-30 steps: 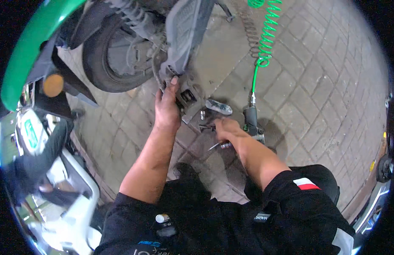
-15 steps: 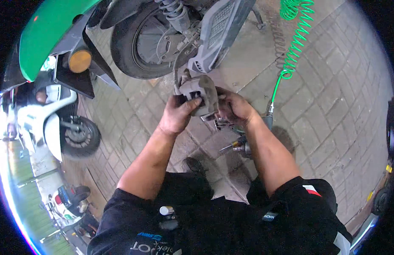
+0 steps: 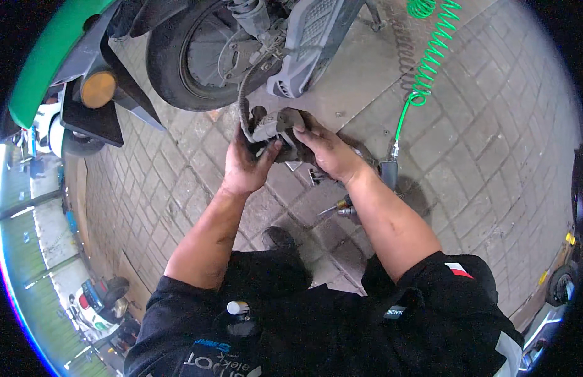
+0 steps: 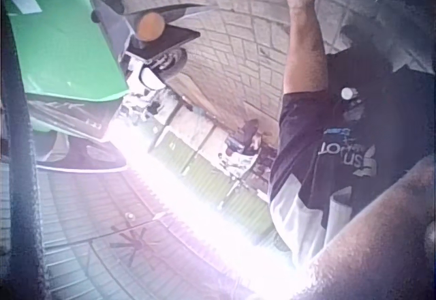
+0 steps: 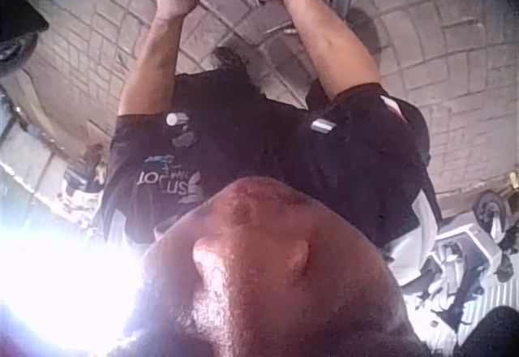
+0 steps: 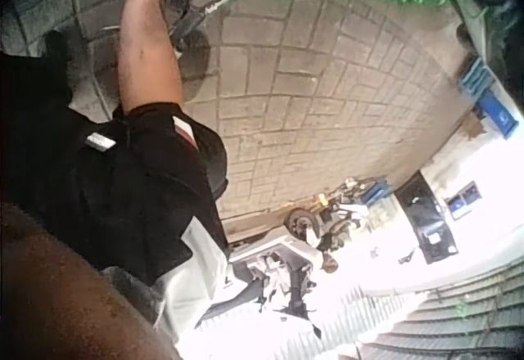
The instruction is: The person removes the rear brake caliper from a green scooter using a pneumatic impact wrench and a screwdriver, cleans the caliper body by hand, and then wipes a component with a cloth.
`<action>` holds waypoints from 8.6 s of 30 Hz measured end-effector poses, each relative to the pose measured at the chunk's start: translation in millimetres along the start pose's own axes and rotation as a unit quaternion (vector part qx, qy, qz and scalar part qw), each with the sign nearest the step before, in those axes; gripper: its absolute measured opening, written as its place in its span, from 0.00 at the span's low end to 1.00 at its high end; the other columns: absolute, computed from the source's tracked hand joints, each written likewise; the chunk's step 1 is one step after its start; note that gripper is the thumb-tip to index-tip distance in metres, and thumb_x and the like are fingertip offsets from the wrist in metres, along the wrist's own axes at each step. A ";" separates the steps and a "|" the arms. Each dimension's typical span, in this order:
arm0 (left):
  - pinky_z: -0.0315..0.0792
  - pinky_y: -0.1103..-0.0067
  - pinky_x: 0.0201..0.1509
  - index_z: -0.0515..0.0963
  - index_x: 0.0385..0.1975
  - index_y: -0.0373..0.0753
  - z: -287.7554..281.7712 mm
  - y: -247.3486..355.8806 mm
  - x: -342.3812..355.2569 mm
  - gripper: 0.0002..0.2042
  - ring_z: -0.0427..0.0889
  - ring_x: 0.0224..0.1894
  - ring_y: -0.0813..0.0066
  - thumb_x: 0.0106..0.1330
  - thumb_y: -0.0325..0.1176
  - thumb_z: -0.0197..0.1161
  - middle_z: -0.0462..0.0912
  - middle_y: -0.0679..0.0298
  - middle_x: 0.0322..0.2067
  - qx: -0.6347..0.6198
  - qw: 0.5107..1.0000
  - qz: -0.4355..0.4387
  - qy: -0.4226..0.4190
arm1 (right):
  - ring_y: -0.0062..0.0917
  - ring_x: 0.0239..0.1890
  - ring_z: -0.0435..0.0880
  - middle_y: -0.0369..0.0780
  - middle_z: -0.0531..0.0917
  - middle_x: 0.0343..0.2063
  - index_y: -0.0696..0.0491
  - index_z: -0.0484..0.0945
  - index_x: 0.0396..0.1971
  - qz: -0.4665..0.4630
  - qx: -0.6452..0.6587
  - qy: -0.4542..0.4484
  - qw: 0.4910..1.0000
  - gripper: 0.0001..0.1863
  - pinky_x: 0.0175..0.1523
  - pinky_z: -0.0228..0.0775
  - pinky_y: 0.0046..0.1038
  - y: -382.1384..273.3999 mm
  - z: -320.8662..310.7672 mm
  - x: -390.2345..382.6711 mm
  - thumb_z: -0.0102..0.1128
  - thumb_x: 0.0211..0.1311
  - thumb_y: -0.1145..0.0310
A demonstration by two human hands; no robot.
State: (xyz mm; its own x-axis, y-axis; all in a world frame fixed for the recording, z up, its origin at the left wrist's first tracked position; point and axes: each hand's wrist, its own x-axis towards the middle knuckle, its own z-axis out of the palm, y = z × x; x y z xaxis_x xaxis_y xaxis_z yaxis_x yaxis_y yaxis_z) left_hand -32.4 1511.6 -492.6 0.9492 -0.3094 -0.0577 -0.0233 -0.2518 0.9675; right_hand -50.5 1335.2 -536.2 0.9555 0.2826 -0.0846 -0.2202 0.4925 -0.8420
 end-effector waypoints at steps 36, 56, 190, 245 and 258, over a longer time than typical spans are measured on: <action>0.65 0.74 0.59 0.61 0.57 0.29 -12.0 3.7 -0.3 0.27 0.70 0.55 0.68 0.55 0.20 0.60 0.71 0.57 0.52 0.005 1.000 -0.013 0.014 | 0.31 0.52 0.73 0.45 0.75 0.47 0.59 0.65 0.54 -0.050 -0.088 0.007 0.995 0.25 0.56 0.64 0.31 9.3 5.7 0.6 0.43 0.68 0.53; 0.70 0.76 0.52 0.54 0.62 0.35 -13.2 -2.6 -19.7 0.25 0.75 0.49 0.68 0.69 0.36 0.50 0.73 0.55 0.51 -0.039 0.970 -0.076 0.227 | 0.41 0.35 0.78 0.49 0.77 0.32 0.59 0.71 0.38 -0.127 -0.317 0.066 0.938 0.13 0.39 0.68 0.36 25.6 40.3 29.5 0.52 0.63 0.64; 0.61 0.71 0.61 0.52 0.64 0.31 16.3 -14.2 -18.6 0.37 0.63 0.62 0.62 0.65 0.54 0.51 0.63 0.52 0.60 0.032 0.999 0.019 -0.040 | 0.22 0.40 0.78 0.37 0.81 0.37 0.62 0.74 0.42 0.008 -0.153 0.009 0.988 0.21 0.45 0.71 0.25 18.8 -66.7 19.5 0.57 0.62 0.58; 0.71 0.68 0.51 0.69 0.52 0.40 52.0 6.7 51.3 0.34 0.78 0.44 0.64 0.62 0.65 0.41 0.78 0.58 0.45 -0.392 0.912 -0.101 0.061 | 0.21 0.35 0.77 0.42 0.81 0.37 0.57 0.76 0.42 -0.213 -0.186 0.069 0.957 0.22 0.39 0.72 0.26 -117.2 -75.9 -18.2 0.61 0.57 0.54; 0.69 0.70 0.55 0.63 0.59 0.37 60.7 19.6 40.6 0.30 0.75 0.50 0.67 0.66 0.55 0.44 0.74 0.58 0.50 -0.485 0.865 -0.120 0.047 | 0.20 0.29 0.78 0.36 0.80 0.27 0.57 0.78 0.38 -0.293 -0.306 0.073 0.903 0.12 0.34 0.69 0.22 -118.8 -8.5 -31.4 0.59 0.60 0.65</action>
State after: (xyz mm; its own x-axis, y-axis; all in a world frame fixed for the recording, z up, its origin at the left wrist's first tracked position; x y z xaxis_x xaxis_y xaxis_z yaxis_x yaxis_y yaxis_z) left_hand -13.4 1438.4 -490.9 0.9125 -0.2673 -0.3097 0.4091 0.6041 0.6839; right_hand -52.7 1260.8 -438.0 0.8981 -0.0126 0.4397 0.4390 -0.0367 -0.8977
